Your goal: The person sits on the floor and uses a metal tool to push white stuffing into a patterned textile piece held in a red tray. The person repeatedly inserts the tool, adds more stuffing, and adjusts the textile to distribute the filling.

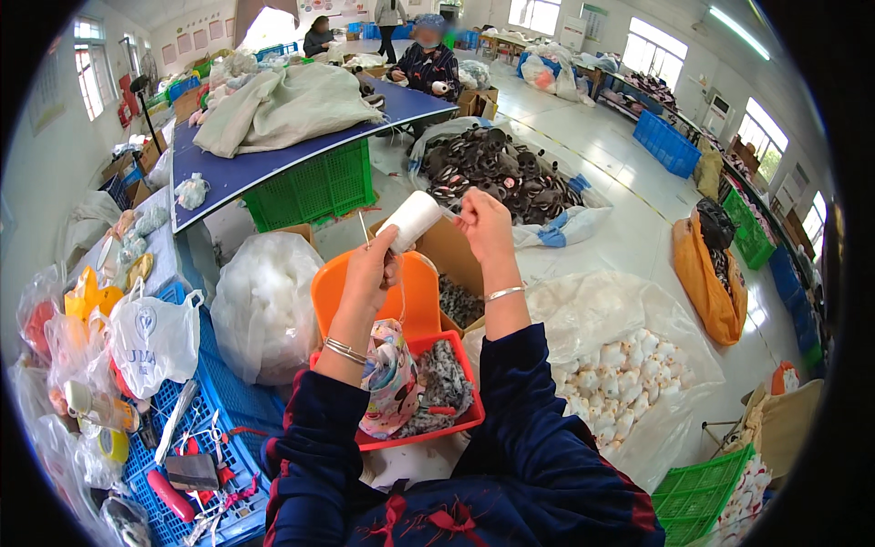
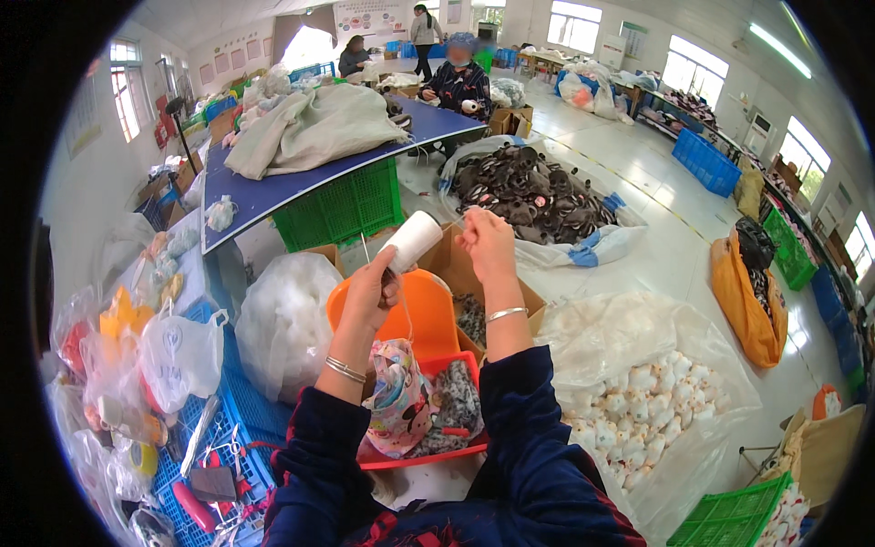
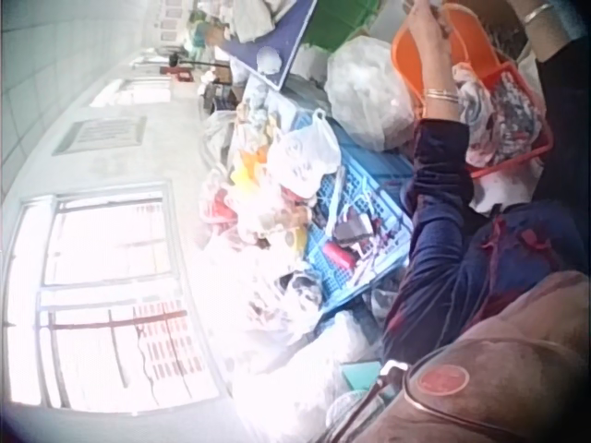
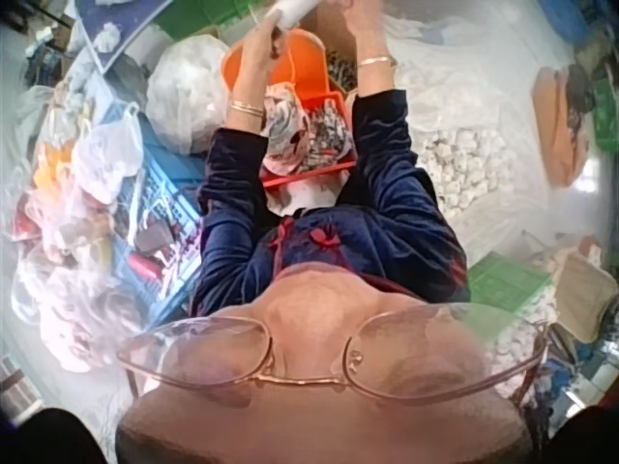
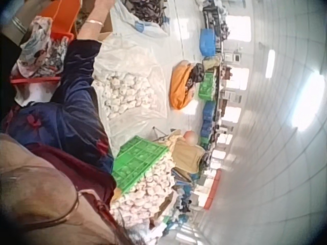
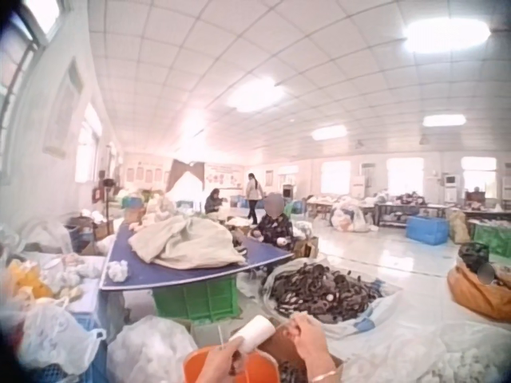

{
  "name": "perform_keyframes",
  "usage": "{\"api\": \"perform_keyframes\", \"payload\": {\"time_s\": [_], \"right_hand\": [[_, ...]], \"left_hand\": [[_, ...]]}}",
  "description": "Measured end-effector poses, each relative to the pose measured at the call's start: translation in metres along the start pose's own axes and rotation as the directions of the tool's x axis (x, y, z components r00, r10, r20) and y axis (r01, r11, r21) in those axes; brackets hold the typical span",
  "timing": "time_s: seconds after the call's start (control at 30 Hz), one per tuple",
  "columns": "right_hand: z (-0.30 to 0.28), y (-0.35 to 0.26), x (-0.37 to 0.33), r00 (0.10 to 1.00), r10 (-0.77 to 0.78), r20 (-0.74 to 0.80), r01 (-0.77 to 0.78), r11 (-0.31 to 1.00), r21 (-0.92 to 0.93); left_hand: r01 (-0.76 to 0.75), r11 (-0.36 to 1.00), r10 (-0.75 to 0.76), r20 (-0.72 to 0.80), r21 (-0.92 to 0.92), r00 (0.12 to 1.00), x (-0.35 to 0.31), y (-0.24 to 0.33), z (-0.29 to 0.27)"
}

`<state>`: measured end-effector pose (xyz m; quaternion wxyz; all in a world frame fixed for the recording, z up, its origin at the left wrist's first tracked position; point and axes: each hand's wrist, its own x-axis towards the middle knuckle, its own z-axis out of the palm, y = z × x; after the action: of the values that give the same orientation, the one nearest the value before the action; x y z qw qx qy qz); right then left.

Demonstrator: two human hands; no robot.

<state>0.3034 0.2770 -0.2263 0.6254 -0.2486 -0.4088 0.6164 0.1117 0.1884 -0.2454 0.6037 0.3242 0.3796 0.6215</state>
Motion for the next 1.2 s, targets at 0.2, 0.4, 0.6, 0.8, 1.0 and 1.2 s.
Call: {"api": "perform_keyframes", "payload": {"time_s": [0.2,0.4,0.6,0.8,1.0,1.2], "right_hand": [[-0.022,-0.023,0.009,0.999,0.048,0.025,-0.053,0.951,0.304],[0.013,-0.009,-0.013,0.966,0.230,0.116,-0.204,0.958,-0.202],[-0.001,0.008,-0.009,0.994,0.045,0.095,0.009,0.865,-0.502],[-0.009,0.001,-0.007,0.980,0.153,0.125,-0.130,0.976,-0.174],[-0.030,0.001,-0.005,0.937,0.256,0.239,-0.241,0.966,-0.088],[-0.030,-0.031,0.012,1.000,0.004,0.029,0.005,0.955,-0.296]], "left_hand": [[0.013,0.995,-0.014,-0.016,-0.102,1.000,0.009,-0.004,-0.009],[-0.006,0.997,0.005,-0.009,-0.082,1.000,0.004,-0.002,-0.002],[-0.019,0.997,0.016,-0.042,-0.075,0.999,0.005,-0.001,-0.002],[-0.022,0.996,0.016,-0.062,-0.088,0.998,0.009,-0.003,-0.011],[-0.028,0.991,0.018,-0.080,-0.129,0.997,0.015,-0.006,-0.007],[-0.043,0.992,0.025,-0.144,-0.121,0.989,0.019,0.001,-0.026]]}}
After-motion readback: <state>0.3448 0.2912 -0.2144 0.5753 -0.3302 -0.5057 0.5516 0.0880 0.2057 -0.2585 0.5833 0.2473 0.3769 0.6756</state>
